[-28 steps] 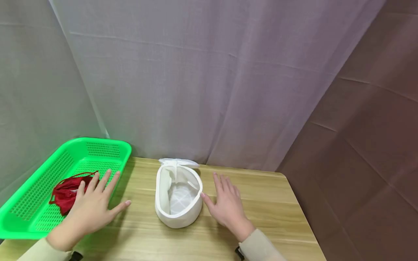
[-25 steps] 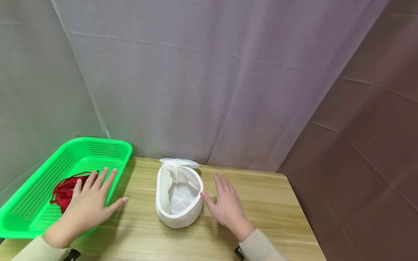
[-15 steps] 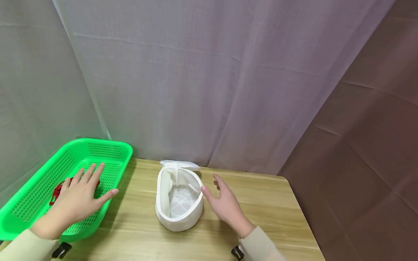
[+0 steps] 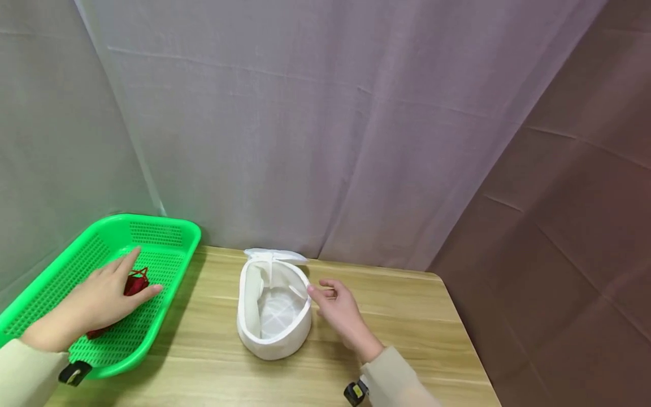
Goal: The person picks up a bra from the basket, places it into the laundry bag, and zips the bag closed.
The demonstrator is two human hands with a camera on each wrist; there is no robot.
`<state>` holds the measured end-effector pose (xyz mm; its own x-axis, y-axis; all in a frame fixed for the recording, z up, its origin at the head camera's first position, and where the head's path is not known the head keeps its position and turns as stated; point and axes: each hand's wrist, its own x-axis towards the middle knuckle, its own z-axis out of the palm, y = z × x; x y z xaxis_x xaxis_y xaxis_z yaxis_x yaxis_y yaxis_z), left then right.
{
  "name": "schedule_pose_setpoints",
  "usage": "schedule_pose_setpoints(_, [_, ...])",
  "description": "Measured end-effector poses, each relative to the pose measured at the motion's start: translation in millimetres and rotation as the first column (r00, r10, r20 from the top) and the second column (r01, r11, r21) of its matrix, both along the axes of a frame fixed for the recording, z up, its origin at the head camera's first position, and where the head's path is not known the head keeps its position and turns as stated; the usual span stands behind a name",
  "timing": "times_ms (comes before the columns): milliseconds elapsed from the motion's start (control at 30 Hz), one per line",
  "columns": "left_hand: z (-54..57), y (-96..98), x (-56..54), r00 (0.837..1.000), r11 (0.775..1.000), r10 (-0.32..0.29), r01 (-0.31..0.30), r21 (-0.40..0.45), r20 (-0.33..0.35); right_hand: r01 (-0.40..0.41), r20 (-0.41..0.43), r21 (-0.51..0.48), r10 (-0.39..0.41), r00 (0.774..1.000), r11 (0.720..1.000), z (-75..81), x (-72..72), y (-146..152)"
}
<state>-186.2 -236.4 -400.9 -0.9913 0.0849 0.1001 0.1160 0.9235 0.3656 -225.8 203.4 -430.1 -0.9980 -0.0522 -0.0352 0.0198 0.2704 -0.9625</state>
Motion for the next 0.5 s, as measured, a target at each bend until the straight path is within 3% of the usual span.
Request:
schedule_pose_setpoints(267, [-6.5, -16.7, -10.9, 0.995, 1.0, -0.008, 0.009, -0.007, 0.099, 0.035, 0.037, -0.033, -0.034, 0.999, 0.999, -3.7, -7.5, -8.6])
schedule_pose_setpoints(500, [-11.6, -28.7, -19.3, 0.99, 1.0, -0.014, 0.015, -0.004, 0.14, 0.014, 0.052, -0.041, -0.012, 0.999, 0.999, -3.1, -12.5, -13.4])
